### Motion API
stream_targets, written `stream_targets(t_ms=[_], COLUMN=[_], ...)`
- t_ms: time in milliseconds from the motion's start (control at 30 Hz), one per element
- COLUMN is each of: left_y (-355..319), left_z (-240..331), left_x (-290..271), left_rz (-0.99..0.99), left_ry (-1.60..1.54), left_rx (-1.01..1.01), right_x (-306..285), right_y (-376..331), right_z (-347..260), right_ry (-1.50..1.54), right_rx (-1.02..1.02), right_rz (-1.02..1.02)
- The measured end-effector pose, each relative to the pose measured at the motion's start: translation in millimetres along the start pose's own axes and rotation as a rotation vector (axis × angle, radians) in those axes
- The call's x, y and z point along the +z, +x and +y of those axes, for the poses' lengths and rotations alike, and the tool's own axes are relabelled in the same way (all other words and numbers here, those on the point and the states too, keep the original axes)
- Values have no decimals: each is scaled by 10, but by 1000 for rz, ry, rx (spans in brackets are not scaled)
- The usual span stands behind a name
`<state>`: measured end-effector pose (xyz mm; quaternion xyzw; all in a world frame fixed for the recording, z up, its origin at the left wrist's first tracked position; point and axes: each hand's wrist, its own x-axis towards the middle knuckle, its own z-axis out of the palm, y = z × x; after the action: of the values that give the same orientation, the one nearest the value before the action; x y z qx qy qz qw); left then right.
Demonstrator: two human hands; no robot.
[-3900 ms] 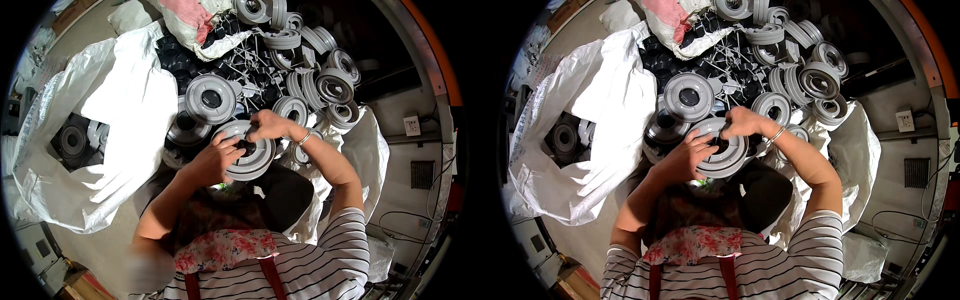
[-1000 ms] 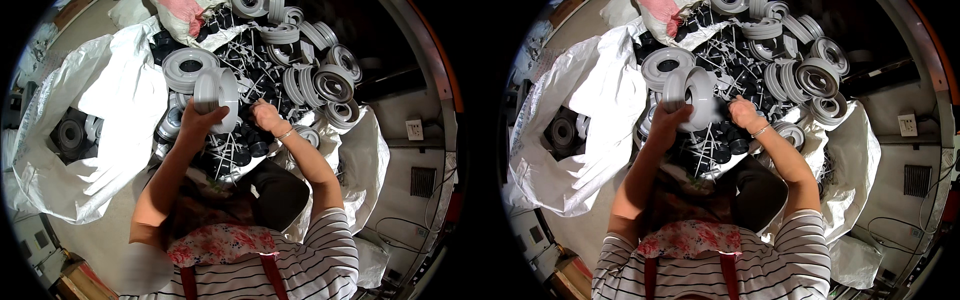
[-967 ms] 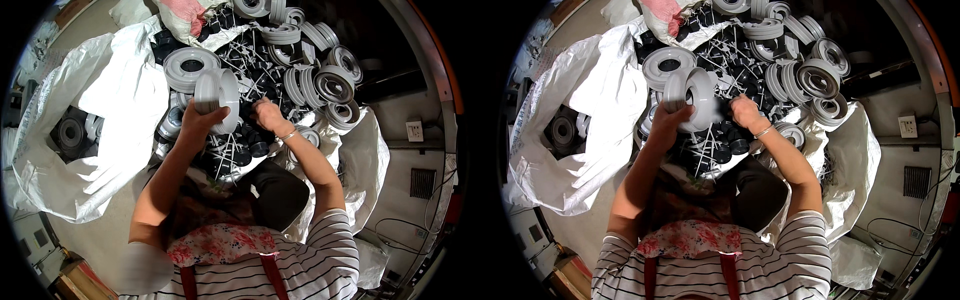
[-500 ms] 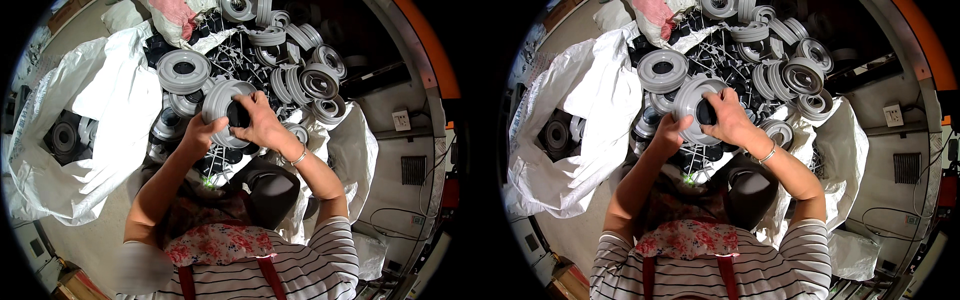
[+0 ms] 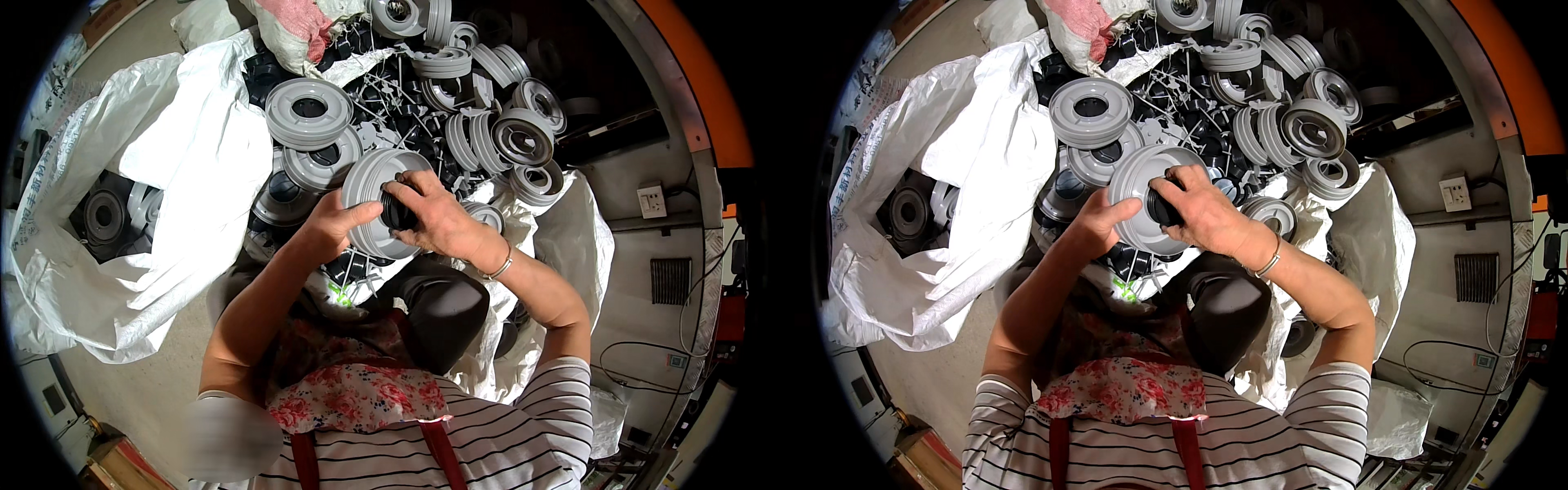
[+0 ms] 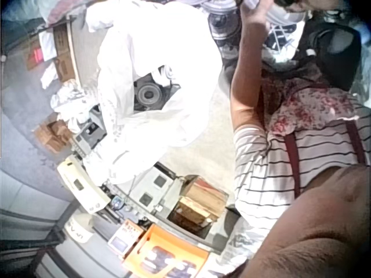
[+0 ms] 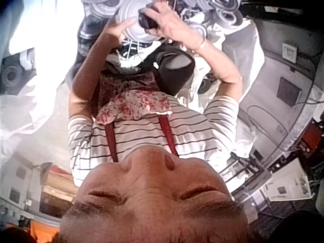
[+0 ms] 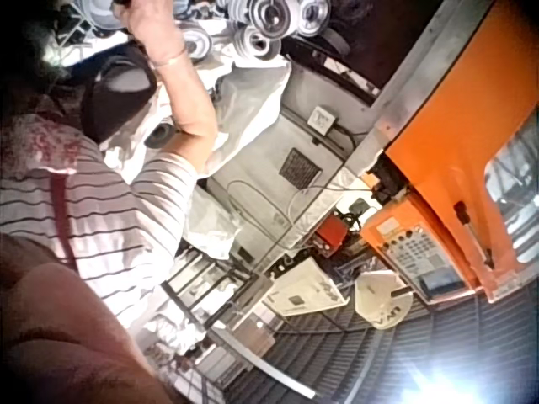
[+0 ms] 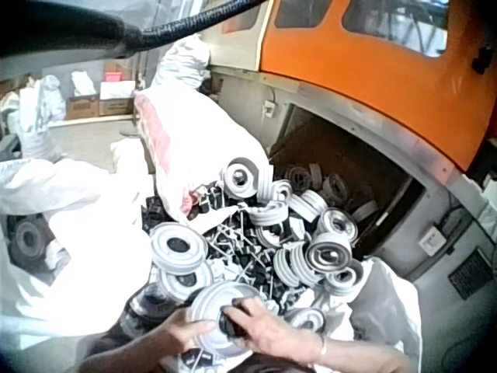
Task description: The person sits on the floor and assembles grey circular plastic parts by inserting black circular inserts into their centers. They pick up parts from a pile, fit the inserts, and place the assembled units into a large white sack.
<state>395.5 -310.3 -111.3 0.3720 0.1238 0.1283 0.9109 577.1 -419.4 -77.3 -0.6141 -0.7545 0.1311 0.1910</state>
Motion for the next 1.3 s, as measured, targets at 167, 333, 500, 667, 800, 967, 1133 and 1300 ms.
stream_targets(t_ms=[167,333,500,667,800,967,1133,1300], left_y=[48,48,-17,31,41,14,-3,24], left_z=[-136,-167,-30,10,-126,-131,-147,-228], left_x=[-1,6,11,-172,-60,43,57,-13], left_rz=[41,71,97,-43,85,115,143,193], left_ry=[38,106,98,409,35,38,328,441], left_rx=[103,143,-29,-43,-26,6,99,226], right_x=[43,183,139,64,142,168,314,197], right_y=[58,1,-45,-75,-80,-43,13,-11], right_z=[-109,-90,-33,-44,-85,-37,16,100], right_ry=[313,293,127,43,96,273,709,860], right_rx=[362,354,122,-12,140,354,640,716], right_rz=[135,190,84,16,139,116,292,-54])
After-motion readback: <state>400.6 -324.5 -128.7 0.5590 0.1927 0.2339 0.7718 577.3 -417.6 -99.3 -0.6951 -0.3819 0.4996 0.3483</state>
